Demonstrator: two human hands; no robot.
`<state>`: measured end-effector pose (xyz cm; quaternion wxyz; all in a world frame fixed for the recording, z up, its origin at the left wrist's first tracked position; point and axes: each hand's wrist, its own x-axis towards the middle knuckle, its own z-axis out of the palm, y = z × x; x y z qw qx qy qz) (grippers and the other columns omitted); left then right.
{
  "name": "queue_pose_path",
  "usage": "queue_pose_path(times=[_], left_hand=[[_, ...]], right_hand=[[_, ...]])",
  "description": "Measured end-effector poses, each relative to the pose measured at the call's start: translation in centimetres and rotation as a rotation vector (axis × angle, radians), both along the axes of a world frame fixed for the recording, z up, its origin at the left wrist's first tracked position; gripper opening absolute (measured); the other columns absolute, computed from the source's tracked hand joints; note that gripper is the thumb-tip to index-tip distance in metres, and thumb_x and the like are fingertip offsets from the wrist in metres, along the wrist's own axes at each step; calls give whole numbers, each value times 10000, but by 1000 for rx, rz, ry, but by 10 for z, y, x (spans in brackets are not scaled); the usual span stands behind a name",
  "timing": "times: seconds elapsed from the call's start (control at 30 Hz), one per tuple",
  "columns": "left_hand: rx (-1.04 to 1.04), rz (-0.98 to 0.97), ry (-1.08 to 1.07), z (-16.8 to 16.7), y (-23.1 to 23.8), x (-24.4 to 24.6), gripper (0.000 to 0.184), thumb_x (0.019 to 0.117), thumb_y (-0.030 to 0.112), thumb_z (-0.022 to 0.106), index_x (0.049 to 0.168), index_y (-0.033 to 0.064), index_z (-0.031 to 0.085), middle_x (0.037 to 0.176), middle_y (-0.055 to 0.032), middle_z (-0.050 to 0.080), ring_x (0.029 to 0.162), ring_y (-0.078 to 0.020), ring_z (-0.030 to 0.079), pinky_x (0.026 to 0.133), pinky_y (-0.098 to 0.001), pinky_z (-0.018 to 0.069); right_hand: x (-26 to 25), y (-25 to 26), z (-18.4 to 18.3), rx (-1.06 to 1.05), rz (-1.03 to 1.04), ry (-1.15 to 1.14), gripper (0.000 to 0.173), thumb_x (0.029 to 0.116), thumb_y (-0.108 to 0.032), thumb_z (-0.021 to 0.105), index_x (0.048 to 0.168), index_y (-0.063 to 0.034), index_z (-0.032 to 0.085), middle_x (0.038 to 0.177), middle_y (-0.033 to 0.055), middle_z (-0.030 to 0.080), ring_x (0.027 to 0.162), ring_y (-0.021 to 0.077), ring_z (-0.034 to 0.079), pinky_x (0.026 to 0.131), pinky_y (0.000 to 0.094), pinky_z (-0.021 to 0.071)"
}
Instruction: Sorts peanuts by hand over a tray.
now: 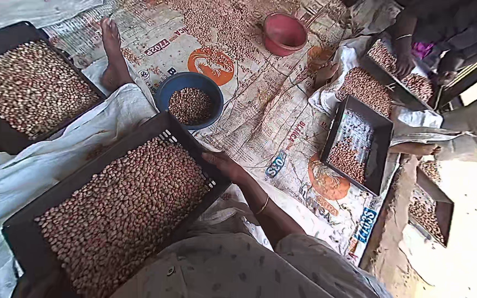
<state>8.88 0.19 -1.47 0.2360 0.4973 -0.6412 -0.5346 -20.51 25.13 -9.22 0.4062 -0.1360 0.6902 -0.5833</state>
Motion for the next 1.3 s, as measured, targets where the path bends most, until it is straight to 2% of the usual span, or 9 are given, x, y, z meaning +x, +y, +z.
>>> queue_pose_path(times=[0.1,0.27,0.53,0.67,0.77,0.83,0.97,1.1,1.3], left_hand=[[-30,-95,56,-44,-31,49,284,944,19,525,1213,-62,567,996,18,623,853,40,583,801,-171,512],[-15,-94,219,-52,-42,62,605,865,-71,547,1439,114,501,1260,71,641,1049,54,618,919,-172,527],[19,-82,141,-105,-45,127,611,844,-74,529,1414,145,543,1197,51,675,969,18,657,845,-211,568],[-271,-182,-430,-79,-46,120,496,977,126,547,1455,16,473,1385,-290,557,1246,-466,570,984,-703,448],[-542,-211,-502,-55,-42,84,627,1024,185,477,1572,-52,286,1612,-344,239,1470,-557,263,1175,-686,241],[-615,-282,-375,-49,-42,56,542,1017,163,484,1514,-40,411,1526,-349,379,1421,-544,354,1140,-683,296],[-609,-570,-152,-50,-33,6,332,1027,79,456,1274,-44,641,1292,-283,614,1248,-430,573,1074,-590,423],[-531,-739,-122,-48,-22,-37,281,1032,32,458,1200,-41,671,1184,-241,648,1113,-372,632,992,-547,485],[-579,-766,-191,-84,-22,-59,337,970,-3,557,1288,10,666,1278,-277,569,1223,-476,530,1014,-642,418]], right_hand=[[16,12,-6,-38,-23,-112,450,1070,-454,450,1260,-107,665,961,32,730,805,97,692,733,311,597],[-19,-8,-6,-41,-59,-164,255,1069,-226,430,1220,-106,597,908,39,729,767,131,720,670,328,622],[65,21,-13,127,32,246,371,1054,-353,459,1330,-157,610,1016,7,719,816,52,686,738,287,593],[53,13,-26,210,99,552,335,1020,-221,507,1232,5,634,997,104,707,866,128,697,816,360,591],[52,-2,-8,340,75,927,453,1020,-158,577,1429,35,545,1341,251,623,1171,337,662,996,485,537],[57,-10,1,240,-53,1165,384,996,-102,585,1348,50,611,1349,265,616,1179,351,654,962,422,563],[64,-32,11,30,5,1127,172,982,-13,581,1049,45,729,995,181,729,836,219,727,769,352,614],[65,-58,-6,348,319,1056,200,979,-78,610,1102,2,745,1106,196,701,1011,317,699,911,468,563],[74,-70,-16,490,365,1098,231,976,-98,620,1150,17,720,1219,250,659,1130,410,656,963,521,544]])
